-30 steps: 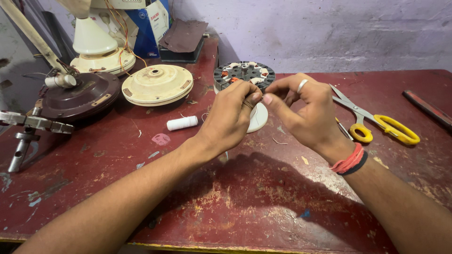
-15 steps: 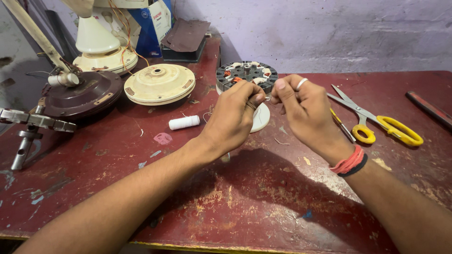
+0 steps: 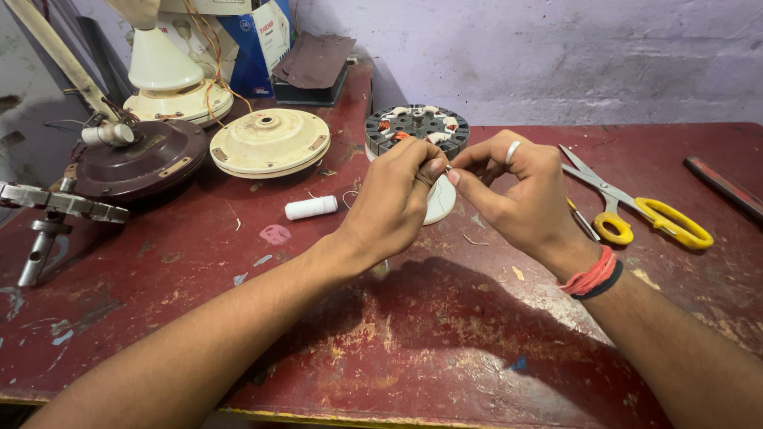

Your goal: The person ties white thread around a circular electrical component mounted on a stand, then uses scissors to cut the thread. The process is repeated multiple times as the person secures the component with thread.

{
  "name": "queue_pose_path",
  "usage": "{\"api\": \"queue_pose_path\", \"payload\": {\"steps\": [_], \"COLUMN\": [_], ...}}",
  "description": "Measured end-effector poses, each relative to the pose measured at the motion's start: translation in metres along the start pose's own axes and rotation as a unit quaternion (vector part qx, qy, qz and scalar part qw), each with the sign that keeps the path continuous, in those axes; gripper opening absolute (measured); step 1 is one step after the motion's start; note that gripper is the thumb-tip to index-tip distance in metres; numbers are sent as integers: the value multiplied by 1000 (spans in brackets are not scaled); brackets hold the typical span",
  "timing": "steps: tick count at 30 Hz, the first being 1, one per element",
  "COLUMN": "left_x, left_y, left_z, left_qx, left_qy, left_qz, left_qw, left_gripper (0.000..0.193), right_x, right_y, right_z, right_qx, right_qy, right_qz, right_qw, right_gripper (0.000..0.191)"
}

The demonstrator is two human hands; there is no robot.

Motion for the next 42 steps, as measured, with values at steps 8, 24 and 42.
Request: {"api": "queue_pose_path", "payload": {"steps": [8, 24, 42], "left_x": [1, 1, 2], "left_y": [-1, -15, -7], "left_z": [-3, -11, -6], "left_qx": [0, 30, 24], "left_qy": [8, 39, 11], "left_qz": [-12, -76, -42], "left_qw": [1000, 996, 999], "left_gripper": [12, 7, 15], "right_x": [1, 0, -2], "right_y": [0, 0, 7], "right_z": [-7, -27, -43], "right_qx": [-7, 56, 165], "right_qy": [27, 98, 191], "right_qz": [-15, 4, 15], "right_qw": [999, 994, 967], "right_gripper": [9, 13, 12]}}
Point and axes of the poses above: each hand's wrist, its own x-axis towards the middle knuckle, its own y-axis out of the palm, z = x × y, the point moved 8 cm from there along x, towards the middle knuckle, and after that the axes turned 3 degrees about y, right-handed, at the moved point
